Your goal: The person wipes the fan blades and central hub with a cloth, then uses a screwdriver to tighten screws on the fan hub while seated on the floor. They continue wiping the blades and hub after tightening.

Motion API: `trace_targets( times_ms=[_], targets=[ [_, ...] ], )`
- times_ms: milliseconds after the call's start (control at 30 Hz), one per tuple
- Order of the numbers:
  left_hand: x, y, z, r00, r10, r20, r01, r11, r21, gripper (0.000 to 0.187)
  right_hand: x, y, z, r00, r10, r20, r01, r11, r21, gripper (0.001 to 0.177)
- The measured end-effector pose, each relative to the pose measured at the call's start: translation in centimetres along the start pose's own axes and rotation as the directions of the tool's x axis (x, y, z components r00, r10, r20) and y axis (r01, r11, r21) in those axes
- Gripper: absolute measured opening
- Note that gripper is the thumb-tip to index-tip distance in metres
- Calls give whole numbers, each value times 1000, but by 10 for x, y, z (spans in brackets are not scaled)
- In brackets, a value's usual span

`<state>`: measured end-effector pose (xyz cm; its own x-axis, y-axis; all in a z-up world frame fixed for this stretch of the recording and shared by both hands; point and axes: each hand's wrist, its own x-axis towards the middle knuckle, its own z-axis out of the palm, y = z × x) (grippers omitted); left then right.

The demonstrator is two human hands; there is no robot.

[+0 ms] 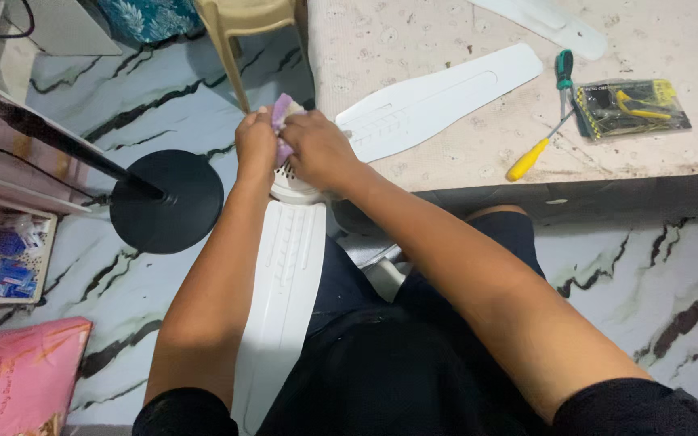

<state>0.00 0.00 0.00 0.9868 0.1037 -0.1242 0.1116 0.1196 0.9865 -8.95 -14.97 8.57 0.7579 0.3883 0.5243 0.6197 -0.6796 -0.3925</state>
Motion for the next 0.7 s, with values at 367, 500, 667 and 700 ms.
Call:
trace_targets(
  times_ms=[367, 500, 667, 700],
  targets=[
    [-71, 63, 11, 983, 160, 91, -183, 879, 440, 39, -32, -13, -19, 1000, -20, -13, 21, 999, 45, 42],
    [-80, 60, 1, 985, 86, 152, -147, 879, 454, 40, -49, 13, -29, 997, 22, 78, -26, 998, 49, 49],
    [-84, 42, -2, 820, 423, 386, -564, 478, 674, 41, -49, 67, -56, 830, 485, 273, -552, 782, 290, 35],
    [-87, 39, -3, 841, 384, 382, -535, 477, 698, 42, -51, 75, -64, 684, 612, 397, -729, 591, 345, 32]
  ],
)
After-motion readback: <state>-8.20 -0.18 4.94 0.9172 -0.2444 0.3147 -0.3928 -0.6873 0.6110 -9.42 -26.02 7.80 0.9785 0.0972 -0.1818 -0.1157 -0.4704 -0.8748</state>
